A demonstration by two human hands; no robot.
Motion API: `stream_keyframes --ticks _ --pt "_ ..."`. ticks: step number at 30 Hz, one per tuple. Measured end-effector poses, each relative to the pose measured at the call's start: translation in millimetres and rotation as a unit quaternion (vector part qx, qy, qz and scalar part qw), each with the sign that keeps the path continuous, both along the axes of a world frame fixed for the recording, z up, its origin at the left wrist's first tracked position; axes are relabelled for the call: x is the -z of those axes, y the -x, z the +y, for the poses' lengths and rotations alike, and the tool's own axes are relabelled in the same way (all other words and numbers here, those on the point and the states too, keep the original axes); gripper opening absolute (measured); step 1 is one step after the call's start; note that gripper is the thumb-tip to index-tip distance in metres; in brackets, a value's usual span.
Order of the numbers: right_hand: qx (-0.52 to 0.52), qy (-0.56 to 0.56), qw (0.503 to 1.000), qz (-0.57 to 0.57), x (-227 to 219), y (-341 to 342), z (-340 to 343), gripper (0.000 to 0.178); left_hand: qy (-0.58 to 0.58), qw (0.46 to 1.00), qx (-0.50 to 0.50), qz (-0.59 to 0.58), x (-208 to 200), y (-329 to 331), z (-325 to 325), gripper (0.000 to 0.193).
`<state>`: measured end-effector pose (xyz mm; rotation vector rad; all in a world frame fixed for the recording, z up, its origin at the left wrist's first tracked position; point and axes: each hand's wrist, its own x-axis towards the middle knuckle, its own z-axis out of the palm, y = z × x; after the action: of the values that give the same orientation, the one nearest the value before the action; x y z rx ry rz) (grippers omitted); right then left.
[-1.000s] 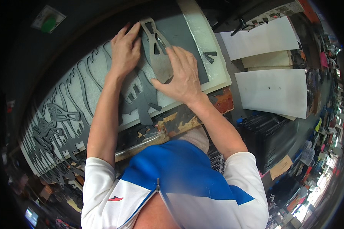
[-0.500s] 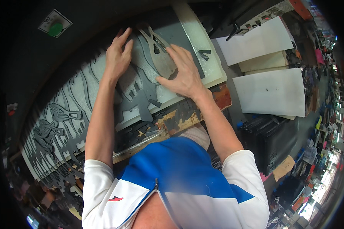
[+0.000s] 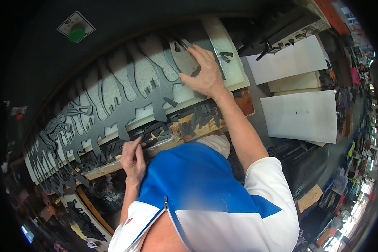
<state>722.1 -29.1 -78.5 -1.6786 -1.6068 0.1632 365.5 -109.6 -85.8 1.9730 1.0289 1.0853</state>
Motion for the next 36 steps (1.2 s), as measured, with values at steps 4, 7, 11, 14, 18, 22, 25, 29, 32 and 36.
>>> stream_keyframes --ticks 4,7,11,14,18,22,25,29,32,36 --pt "0.014 -0.002 1.0 -0.019 9 0 10 0.081 -0.056 0.994 -0.036 0.085 29 -11 9 0.024" --pt "0.035 -0.016 0.999 -0.034 10 2 9 0.081 -0.065 0.993 -0.06 0.082 33 -18 17 0.019" --pt "0.05 -0.046 0.997 -0.038 8 5 28 0.079 -0.095 0.987 -0.074 0.107 18 -19 38 0.011" --pt "0.064 -0.048 0.996 -0.028 2 9 49 0.077 -0.12 0.983 -0.093 0.102 8 -19 56 0.012" --pt "0.089 -0.011 0.996 -0.023 -15 15 53 0.076 -0.124 0.981 -0.097 0.112 1 -18 61 0.01" --pt "0.075 -0.099 0.992 -0.002 -49 28 38 0.06 -0.14 0.979 -0.116 0.094 -12 -13 56 0.007" --pt "0.063 -0.218 0.974 0.017 -85 59 41 0.03 -0.181 0.972 -0.125 0.086 -24 -9 68 0.008" --pt "-0.161 -0.326 0.931 0.016 -141 123 110 0.013 -0.123 0.973 -0.132 0.14 -27 -15 104 0.013" --pt "-0.21 -0.398 0.89 -0.07 -166 176 179 0.008 -0.08 0.974 -0.166 0.13 -21 -29 122 0.021" --pt "-0.163 -0.288 0.943 -0.046 -155 171 190 0.011 -0.061 0.976 -0.175 0.118 -18 -49 131 0.02"
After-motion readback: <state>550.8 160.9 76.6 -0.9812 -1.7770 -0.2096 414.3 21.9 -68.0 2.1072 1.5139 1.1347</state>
